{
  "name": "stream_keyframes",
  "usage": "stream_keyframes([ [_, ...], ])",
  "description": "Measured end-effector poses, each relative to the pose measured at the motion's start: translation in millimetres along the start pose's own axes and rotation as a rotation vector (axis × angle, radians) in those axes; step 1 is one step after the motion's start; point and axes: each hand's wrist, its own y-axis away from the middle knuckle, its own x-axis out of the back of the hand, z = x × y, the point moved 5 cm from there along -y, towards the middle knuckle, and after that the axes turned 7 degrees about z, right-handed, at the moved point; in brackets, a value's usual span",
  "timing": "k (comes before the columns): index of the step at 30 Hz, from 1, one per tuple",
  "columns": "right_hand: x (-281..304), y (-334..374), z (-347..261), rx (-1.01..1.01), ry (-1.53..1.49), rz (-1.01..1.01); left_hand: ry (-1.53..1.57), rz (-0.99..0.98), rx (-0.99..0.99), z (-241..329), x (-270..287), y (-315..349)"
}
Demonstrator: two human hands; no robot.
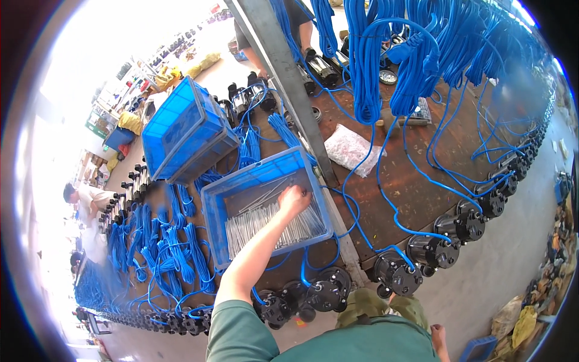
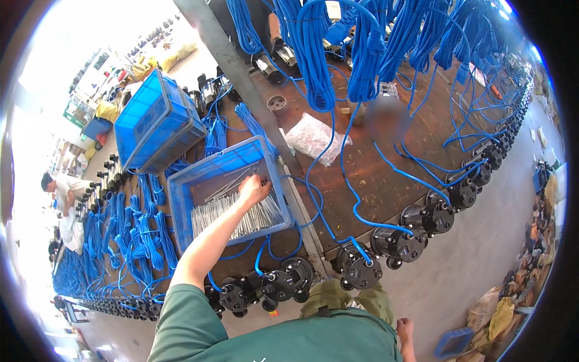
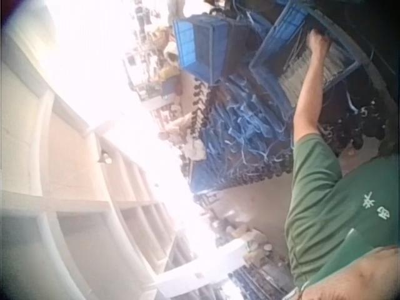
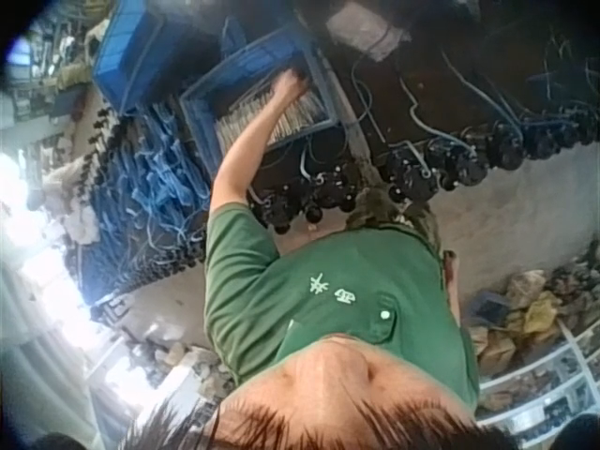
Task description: The person assembles electrical pumps by retrieving metal pins from a bin, inserting them into the pump housings, and then securing them using a pneumatic driver.
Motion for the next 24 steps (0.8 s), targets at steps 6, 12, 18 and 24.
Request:
stream_keyframes([
  [6,-7,-10,17,-0.045,0.013,-0.008,0.14,0.06,-0.049,-6,-4,-4],
  [12,-7,-24,33,0.224,0.055,0.087,0.109,0.314,-0.32,24,31,14],
  [18,-3,-41,18,0.027,-0.152,-0.044,0.142,0.534,-0.422,31,77,27],
  [24,19,4,-84,0.711,0.457,0.057,0.187,0.65,-0.456,15,104,37],
])
